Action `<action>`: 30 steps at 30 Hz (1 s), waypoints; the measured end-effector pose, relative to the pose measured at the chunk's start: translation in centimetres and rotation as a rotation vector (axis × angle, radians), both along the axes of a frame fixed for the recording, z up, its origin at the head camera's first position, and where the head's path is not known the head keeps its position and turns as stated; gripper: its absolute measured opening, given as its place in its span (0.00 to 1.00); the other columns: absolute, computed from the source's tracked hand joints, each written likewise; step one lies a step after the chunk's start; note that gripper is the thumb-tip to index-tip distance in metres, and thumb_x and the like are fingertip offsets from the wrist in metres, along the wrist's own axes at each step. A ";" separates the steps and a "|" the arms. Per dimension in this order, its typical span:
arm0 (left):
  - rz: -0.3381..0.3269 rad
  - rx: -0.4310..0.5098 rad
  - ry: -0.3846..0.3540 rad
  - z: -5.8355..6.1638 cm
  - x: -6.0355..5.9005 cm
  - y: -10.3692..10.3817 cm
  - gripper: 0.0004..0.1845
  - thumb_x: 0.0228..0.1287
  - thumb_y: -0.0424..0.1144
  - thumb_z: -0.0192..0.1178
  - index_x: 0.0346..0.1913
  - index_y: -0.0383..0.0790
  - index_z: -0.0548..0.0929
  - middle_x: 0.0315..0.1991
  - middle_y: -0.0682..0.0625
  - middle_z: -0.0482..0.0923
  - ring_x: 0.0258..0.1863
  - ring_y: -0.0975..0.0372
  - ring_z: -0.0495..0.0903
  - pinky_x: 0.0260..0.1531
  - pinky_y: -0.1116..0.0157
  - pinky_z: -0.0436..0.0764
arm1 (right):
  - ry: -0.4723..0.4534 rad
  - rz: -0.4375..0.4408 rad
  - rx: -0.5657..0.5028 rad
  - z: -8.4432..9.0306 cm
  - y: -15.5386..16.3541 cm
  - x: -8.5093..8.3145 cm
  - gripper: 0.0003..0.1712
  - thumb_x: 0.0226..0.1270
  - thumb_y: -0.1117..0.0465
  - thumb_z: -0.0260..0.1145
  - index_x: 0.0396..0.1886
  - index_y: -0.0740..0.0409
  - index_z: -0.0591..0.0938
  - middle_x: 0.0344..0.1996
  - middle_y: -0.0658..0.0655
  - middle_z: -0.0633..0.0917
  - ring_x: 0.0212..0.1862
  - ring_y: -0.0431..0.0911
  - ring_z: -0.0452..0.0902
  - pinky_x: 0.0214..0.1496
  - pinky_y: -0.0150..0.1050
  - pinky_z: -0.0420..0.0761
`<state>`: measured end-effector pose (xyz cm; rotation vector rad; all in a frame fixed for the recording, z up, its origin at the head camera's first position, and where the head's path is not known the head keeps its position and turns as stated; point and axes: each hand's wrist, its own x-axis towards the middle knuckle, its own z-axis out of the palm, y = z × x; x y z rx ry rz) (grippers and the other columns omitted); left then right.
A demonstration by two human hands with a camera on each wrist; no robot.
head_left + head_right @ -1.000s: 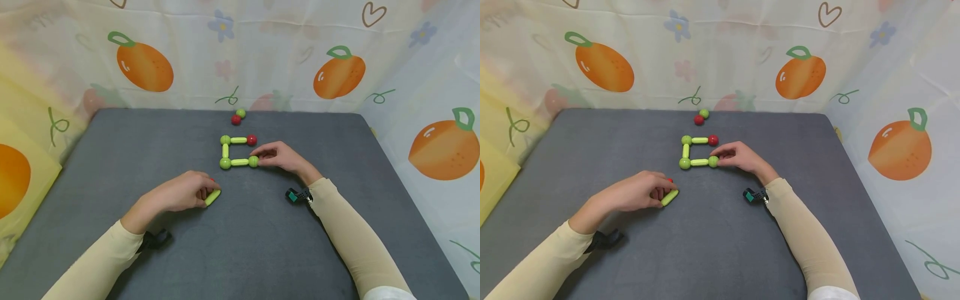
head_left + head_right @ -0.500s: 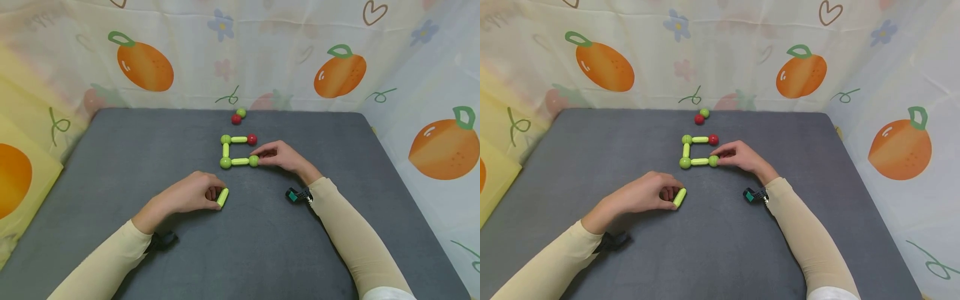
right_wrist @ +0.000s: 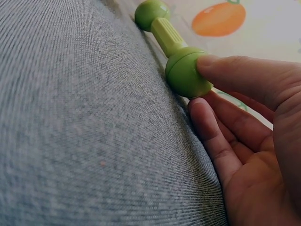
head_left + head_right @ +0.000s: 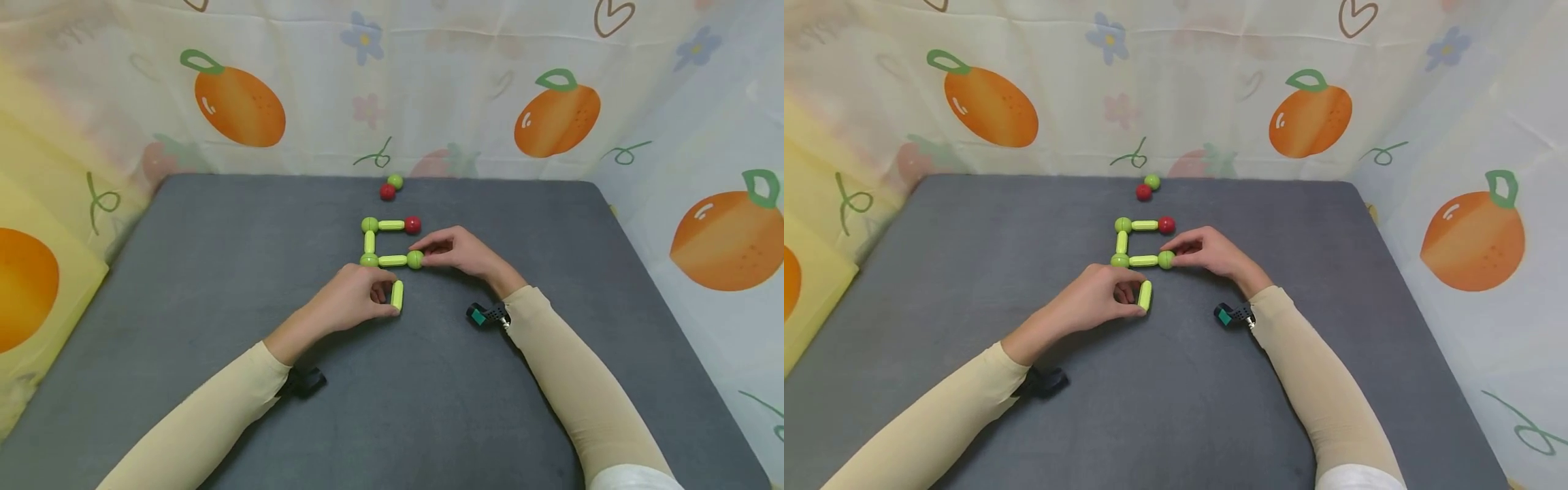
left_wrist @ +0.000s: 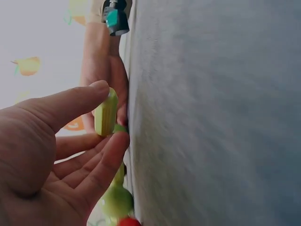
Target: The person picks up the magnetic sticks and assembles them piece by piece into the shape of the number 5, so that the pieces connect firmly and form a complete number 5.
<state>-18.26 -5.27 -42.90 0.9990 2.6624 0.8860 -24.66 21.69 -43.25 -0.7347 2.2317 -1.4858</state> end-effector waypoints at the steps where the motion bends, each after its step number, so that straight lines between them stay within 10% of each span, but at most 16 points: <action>1: 0.003 -0.001 0.009 0.1 -0.2 0.4 0.23 0.54 0.48 0.79 0.52 0.44 0.88 0.27 0.62 0.82 0.27 0.74 0.79 0.34 0.67 0.80 | 0.000 0.001 -0.001 -0.1 0.0 0.0 0.17 0.69 0.68 0.69 0.57 0.66 0.85 0.51 0.62 0.87 0.51 0.58 0.82 0.49 0.38 0.80; 30: 0.133 -0.077 0.105 0.6 -1.2 5.0 0.13 0.52 0.46 0.78 0.33 0.46 0.84 0.21 0.61 0.79 0.21 0.69 0.76 0.28 0.64 0.75 | 0.031 0.017 -0.016 -2.5 0.6 -1.8 0.16 0.68 0.65 0.72 0.55 0.57 0.88 0.49 0.56 0.88 0.49 0.51 0.84 0.51 0.41 0.82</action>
